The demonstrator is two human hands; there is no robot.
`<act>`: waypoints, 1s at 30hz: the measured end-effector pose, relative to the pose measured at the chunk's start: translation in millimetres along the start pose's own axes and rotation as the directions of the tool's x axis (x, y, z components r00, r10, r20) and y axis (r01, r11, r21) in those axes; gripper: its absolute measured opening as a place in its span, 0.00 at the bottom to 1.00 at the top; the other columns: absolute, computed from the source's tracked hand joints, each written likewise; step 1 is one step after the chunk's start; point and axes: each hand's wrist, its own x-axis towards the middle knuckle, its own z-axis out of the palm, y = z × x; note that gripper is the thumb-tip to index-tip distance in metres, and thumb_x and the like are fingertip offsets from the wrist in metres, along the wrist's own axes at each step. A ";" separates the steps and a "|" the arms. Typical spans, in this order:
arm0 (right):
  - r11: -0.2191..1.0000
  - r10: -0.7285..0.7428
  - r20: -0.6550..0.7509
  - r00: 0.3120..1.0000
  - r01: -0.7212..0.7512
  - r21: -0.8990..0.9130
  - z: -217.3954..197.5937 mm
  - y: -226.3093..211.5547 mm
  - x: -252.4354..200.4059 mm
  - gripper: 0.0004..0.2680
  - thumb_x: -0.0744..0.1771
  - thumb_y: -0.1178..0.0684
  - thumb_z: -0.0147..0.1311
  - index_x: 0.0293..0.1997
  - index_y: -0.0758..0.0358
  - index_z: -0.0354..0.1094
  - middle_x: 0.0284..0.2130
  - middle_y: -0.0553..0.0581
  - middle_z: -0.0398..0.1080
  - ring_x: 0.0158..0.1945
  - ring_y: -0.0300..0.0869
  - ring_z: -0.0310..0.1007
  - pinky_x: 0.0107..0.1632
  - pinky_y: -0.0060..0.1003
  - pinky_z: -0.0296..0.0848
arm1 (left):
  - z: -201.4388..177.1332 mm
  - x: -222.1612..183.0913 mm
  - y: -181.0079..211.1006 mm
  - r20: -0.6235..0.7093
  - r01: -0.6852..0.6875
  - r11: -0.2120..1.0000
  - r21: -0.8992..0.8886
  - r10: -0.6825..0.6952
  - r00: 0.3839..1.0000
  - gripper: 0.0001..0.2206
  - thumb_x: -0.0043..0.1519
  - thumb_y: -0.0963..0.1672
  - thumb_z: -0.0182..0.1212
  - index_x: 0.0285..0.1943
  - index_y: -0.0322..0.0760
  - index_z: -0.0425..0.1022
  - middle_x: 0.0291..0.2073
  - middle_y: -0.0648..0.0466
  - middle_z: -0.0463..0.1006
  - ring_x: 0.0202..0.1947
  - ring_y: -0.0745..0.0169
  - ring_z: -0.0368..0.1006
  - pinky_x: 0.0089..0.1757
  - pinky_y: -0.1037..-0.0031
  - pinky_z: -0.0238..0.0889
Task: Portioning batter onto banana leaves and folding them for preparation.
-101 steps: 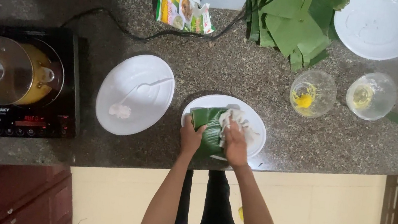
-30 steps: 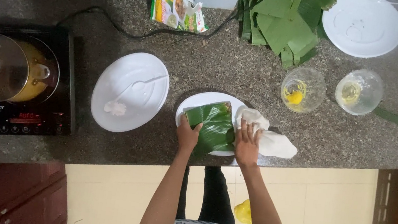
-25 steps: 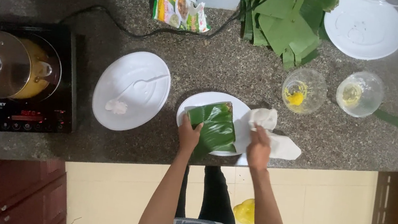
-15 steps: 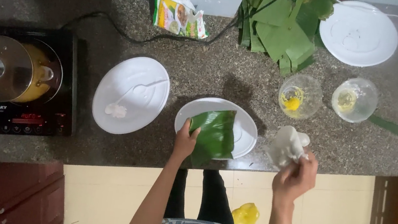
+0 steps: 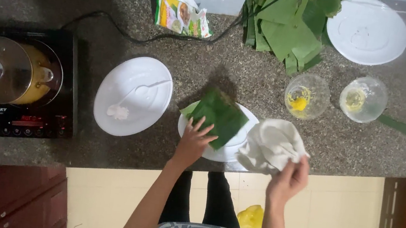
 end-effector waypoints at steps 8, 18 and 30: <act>0.848 -0.199 0.753 0.627 0.495 -0.188 73.4 95.1 -68.5 0.14 0.66 0.64 0.48 0.57 0.67 0.68 0.45 0.66 0.65 0.48 0.56 0.67 0.52 0.55 0.65 | 37.1 -22.8 -13.5 0.099 -0.180 0.866 0.467 0.151 0.984 0.12 0.57 0.44 0.67 0.50 0.50 0.80 0.53 0.58 0.77 0.65 0.57 0.64 0.68 0.44 0.46; 0.455 -0.243 0.792 0.561 0.787 -0.418 52.7 164.5 -10.7 0.07 0.69 0.54 0.51 0.48 0.51 0.76 0.63 0.52 0.67 0.67 0.47 0.64 0.69 0.49 0.58 | 78.9 -35.3 -42.7 0.140 -0.177 0.915 0.363 0.134 0.981 0.20 0.60 0.42 0.66 0.62 0.51 0.73 0.63 0.55 0.71 0.69 0.53 0.59 0.68 0.44 0.48; 0.782 -0.411 0.252 0.876 0.481 -0.397 -90.7 94.3 31.0 0.17 0.60 0.76 0.43 0.48 0.67 0.73 0.50 0.67 0.70 0.55 0.60 0.72 0.59 0.49 0.69 | 26.8 -17.6 30.1 0.096 0.753 0.470 -0.461 -0.817 0.569 0.33 0.60 0.51 0.66 0.70 0.40 0.54 0.56 0.44 0.70 0.53 0.46 0.75 0.46 0.55 0.77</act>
